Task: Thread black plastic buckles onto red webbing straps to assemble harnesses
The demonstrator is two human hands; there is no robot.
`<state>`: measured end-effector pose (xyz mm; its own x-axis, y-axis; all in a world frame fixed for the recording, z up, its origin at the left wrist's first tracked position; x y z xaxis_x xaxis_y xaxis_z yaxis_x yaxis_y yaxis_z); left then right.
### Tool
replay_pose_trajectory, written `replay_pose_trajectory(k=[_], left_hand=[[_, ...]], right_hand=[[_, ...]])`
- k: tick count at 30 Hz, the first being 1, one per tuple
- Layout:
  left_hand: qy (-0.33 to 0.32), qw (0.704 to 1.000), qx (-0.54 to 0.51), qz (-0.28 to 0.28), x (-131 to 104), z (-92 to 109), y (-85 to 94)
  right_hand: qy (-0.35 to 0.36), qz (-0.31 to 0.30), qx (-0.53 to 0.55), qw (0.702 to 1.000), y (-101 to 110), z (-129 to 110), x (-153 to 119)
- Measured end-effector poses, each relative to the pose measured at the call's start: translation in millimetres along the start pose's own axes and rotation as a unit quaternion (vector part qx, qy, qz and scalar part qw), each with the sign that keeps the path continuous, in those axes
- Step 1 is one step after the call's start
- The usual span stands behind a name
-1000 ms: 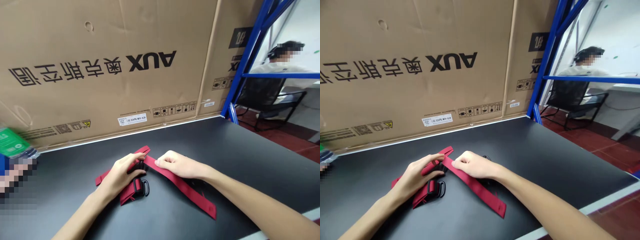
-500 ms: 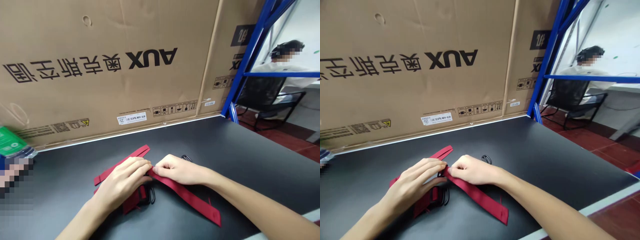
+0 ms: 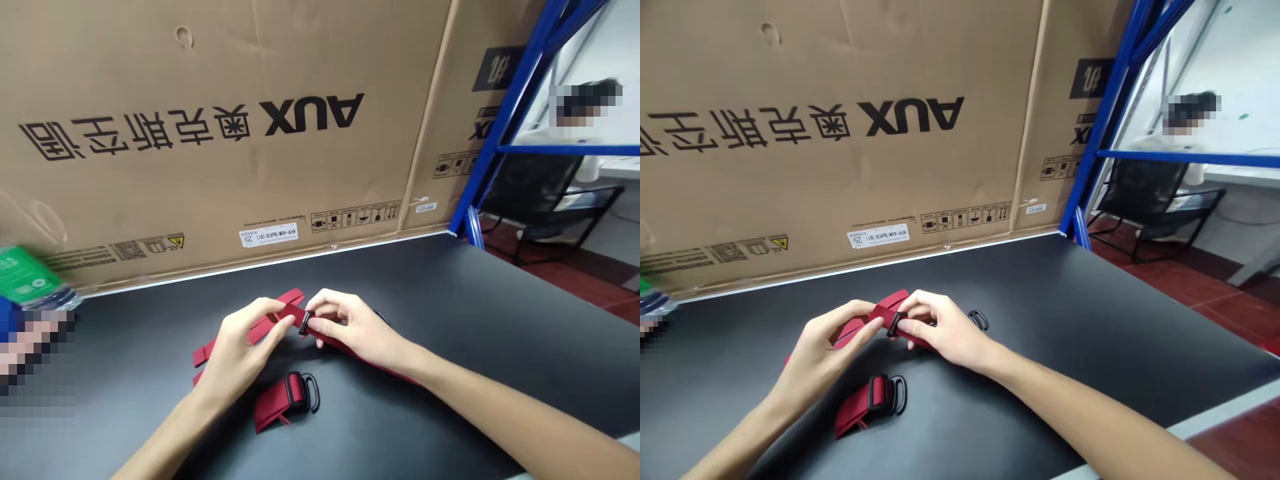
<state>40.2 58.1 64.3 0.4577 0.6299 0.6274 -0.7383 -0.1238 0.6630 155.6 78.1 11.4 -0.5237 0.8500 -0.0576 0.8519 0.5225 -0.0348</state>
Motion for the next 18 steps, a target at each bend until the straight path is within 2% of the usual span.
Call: replay_pose_trajectory(k=[2, 3, 6, 9, 12, 13, 15, 18], left_hand=[[0.074, 0.996, -0.044, -0.001, -2.2, -14.8, -0.9], [0.097, 0.993, -0.057, 0.016, -3.2, -19.9, 2.3], [0.117, 0.988, -0.057, 0.087, -6.1, -25.9, 17.1], [0.038, 0.995, 0.012, 0.093, -6.1, -12.0, 20.0], [-0.098, 0.988, 0.105, 0.050, -8.5, 13.3, 6.3], [-0.125, 0.983, 0.129, 0.039, -10.5, 17.7, 1.3], [-0.150, 0.975, 0.160, 0.021, -13.5, 19.1, -6.9], [-0.144, 0.975, 0.169, -0.026, -15.2, 9.7, -19.2]], right_hand=[[-0.006, 0.006, 0.003, 1.000, 2.7, 1.6, 1.5], [-0.009, 0.010, 0.003, 1.000, 4.2, 2.5, 2.2], [-0.012, 0.023, 0.012, 1.000, 8.9, 3.5, 3.5], [-0.011, 0.028, 0.024, 0.999, 10.5, 3.0, 3.4], [-0.017, 0.024, 0.039, 0.999, 7.2, 5.6, 2.9], [-0.019, 0.021, 0.046, 0.999, 5.5, 7.1, 2.9], [-0.020, 0.018, 0.065, 0.998, 2.6, 9.7, 3.0], [-0.007, 0.021, 0.088, 0.996, 0.9, 10.8, 2.9]])
Point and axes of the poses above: each hand's wrist, its own x-axis towards the middle knuckle, its own y-axis out of the back of the hand, z = x × y, the point moved 10 cm from there along x, towards the middle knuckle, and after that the axes turned 13 degrees about -y, right-handed, at the moved point
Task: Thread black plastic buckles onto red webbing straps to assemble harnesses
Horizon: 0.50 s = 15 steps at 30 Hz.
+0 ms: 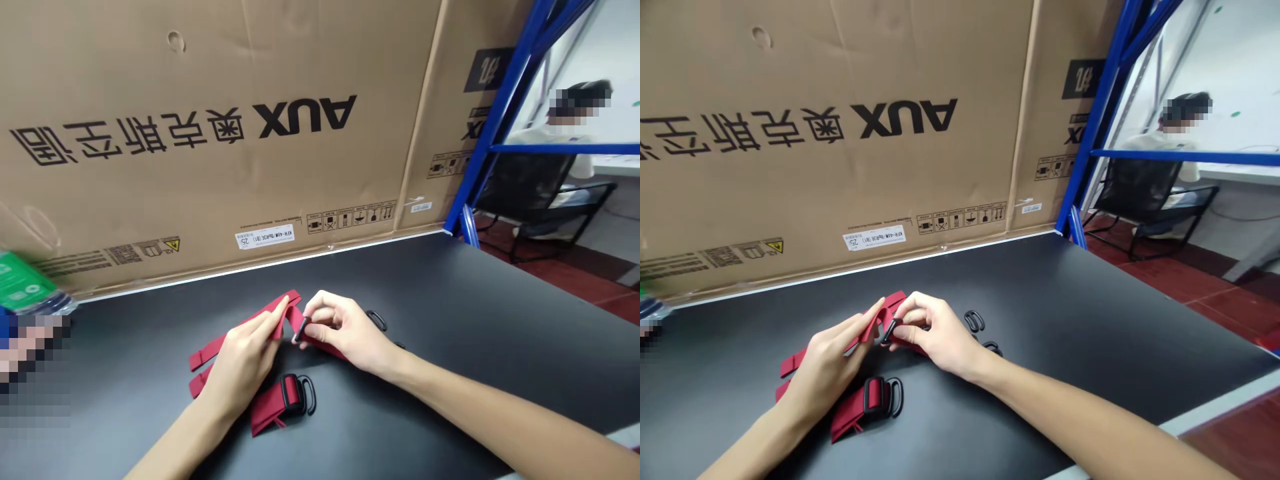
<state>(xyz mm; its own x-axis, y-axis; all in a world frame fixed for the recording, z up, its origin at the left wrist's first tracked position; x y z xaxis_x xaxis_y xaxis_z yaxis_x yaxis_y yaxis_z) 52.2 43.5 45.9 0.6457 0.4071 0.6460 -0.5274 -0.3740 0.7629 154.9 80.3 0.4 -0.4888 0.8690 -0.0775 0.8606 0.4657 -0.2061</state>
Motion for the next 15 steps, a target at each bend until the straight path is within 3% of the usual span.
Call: replay_pose_trajectory(k=[4, 11, 15], left_hand=[[0.015, 0.999, -0.033, -0.011, -1.4, -5.5, -5.5], [0.088, 0.987, -0.092, 0.099, 4.2, -9.1, 21.4], [0.083, 0.991, -0.084, 0.064, 2.3, -9.8, 13.7]], right_hand=[[-0.007, 0.003, 0.008, 1.000, -0.6, 4.0, 0.8], [-0.042, 0.017, 0.004, 0.999, 3.7, 13.2, 4.2], [-0.054, -0.010, 0.021, 0.998, -4.0, 16.5, 3.5]])
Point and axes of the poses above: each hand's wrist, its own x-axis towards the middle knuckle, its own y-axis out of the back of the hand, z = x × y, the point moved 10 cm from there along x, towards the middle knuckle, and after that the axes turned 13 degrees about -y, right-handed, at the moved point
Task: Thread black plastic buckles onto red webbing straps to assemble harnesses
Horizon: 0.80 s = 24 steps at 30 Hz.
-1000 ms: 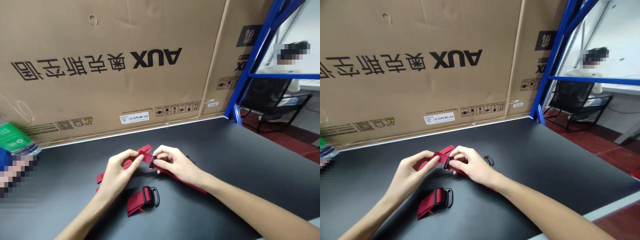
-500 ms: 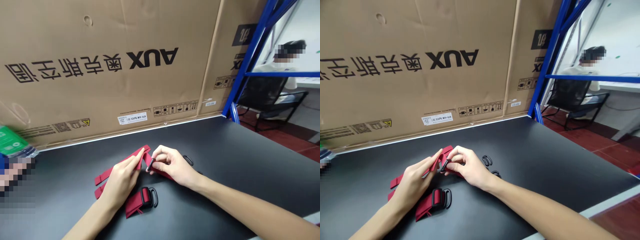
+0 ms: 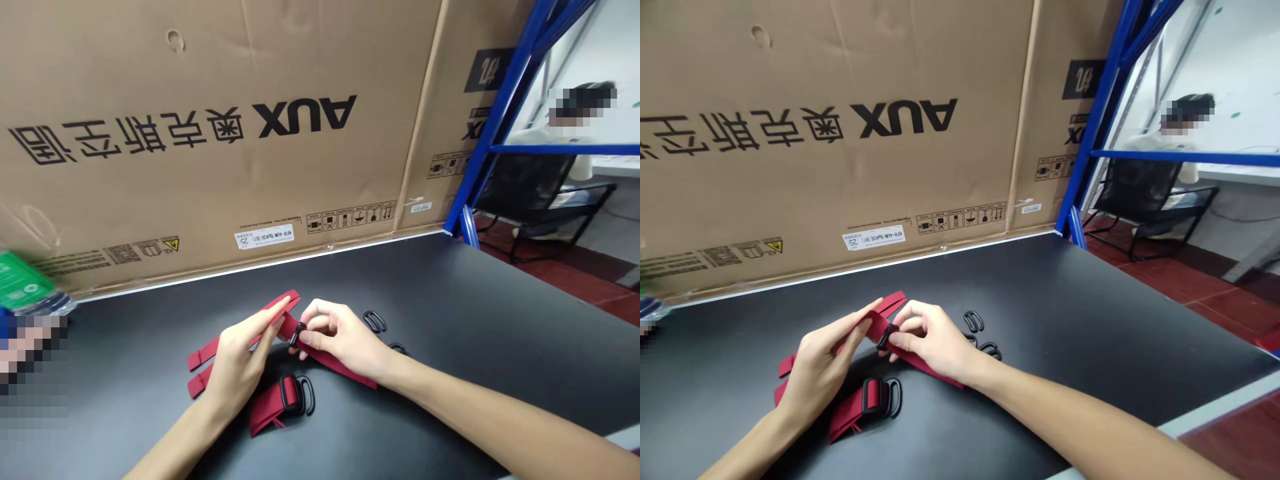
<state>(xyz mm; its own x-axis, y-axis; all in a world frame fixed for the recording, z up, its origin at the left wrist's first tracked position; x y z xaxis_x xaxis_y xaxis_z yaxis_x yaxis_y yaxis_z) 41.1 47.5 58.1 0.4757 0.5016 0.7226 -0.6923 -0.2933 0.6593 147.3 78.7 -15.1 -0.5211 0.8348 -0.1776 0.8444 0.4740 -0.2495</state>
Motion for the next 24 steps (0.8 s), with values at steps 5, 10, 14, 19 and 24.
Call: replay_pose_trajectory(k=[5, 10, 14, 19, 24], left_hand=[[-0.096, 0.989, 0.083, -0.076, -4.9, 9.1, -16.0], [-0.144, 0.972, 0.136, -0.125, -6.0, 16.9, -27.3], [-0.160, 0.964, 0.140, -0.158, -8.6, 19.3, -34.0], [-0.152, 0.970, 0.119, -0.149, -10.3, 17.9, -31.9], [-0.156, 0.963, 0.151, -0.161, -11.0, 16.8, -34.9]], right_hand=[[0.008, -0.014, 0.037, 0.999, -5.6, 0.4, -1.9], [0.021, 0.002, 0.067, 0.998, -0.1, 3.7, 0.7], [0.027, 0.015, 0.053, 0.998, 2.8, 3.2, 0.3], [0.024, 0.014, 0.060, 0.998, 2.4, -0.9, -2.2], [0.023, 0.008, 0.058, 0.998, 0.9, -1.3, -1.7]])
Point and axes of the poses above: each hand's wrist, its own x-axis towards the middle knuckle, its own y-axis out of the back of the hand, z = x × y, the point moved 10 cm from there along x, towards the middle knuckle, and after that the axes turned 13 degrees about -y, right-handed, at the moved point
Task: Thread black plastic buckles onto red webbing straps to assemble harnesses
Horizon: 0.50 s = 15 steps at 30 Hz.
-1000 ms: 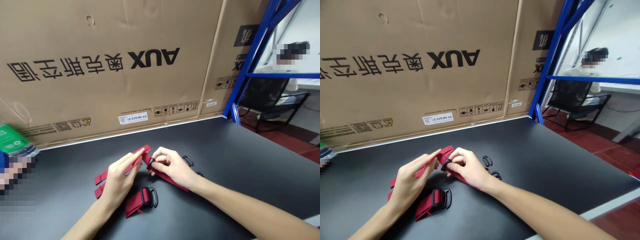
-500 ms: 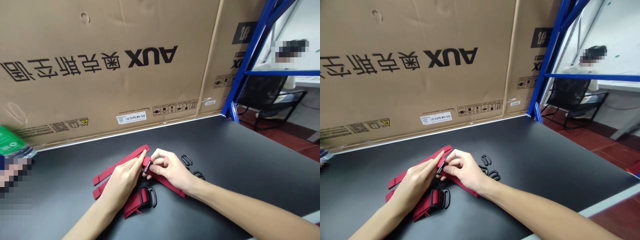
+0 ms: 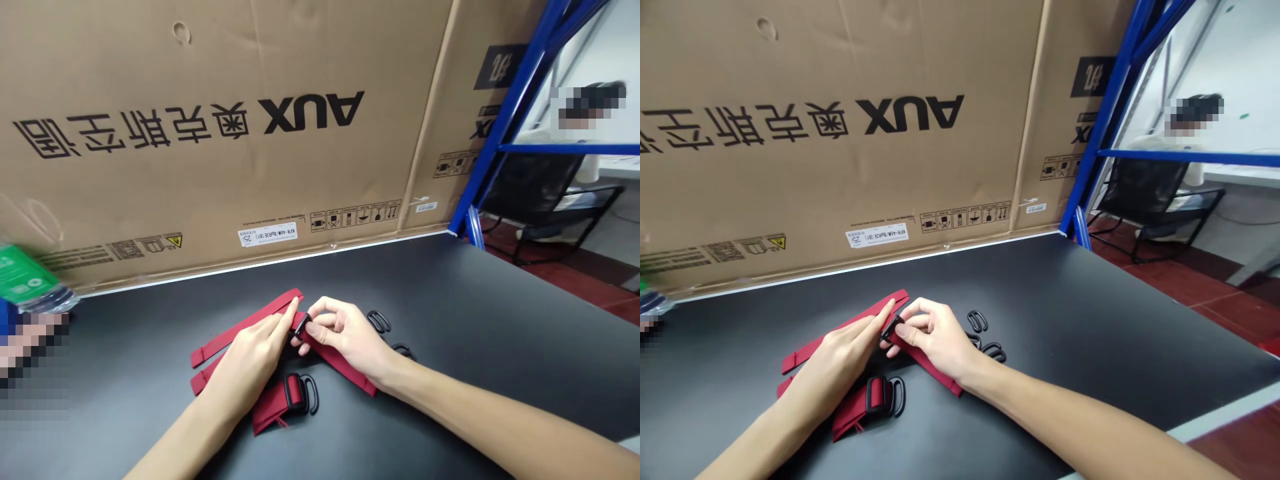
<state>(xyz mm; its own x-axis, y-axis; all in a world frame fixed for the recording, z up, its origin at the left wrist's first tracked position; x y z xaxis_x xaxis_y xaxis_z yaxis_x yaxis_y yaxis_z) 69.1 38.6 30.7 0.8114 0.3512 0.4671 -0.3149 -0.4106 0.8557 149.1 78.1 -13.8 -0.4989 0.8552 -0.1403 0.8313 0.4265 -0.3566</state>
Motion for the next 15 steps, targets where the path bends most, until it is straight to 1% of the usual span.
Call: replay_pose_trajectory(k=[4, 8, 12, 15], left_hand=[[0.013, 0.999, -0.019, -0.037, -2.0, -1.6, -10.4], [0.009, 0.999, -0.026, -0.042, -4.2, -0.1, -14.1], [0.001, 0.999, -0.047, -0.020, -3.4, 1.3, -10.1], [0.012, 0.998, -0.057, 0.023, -2.2, 0.3, 0.8]], right_hand=[[0.009, 0.001, -0.003, 1.000, 0.8, 0.8, 1.4], [0.002, 0.011, -0.005, 1.000, 4.0, 3.8, 2.4], [-0.008, 0.010, -0.014, 1.000, 3.7, 4.7, 2.1], [-0.013, -0.002, -0.018, 1.000, 1.0, 4.0, 2.1]])
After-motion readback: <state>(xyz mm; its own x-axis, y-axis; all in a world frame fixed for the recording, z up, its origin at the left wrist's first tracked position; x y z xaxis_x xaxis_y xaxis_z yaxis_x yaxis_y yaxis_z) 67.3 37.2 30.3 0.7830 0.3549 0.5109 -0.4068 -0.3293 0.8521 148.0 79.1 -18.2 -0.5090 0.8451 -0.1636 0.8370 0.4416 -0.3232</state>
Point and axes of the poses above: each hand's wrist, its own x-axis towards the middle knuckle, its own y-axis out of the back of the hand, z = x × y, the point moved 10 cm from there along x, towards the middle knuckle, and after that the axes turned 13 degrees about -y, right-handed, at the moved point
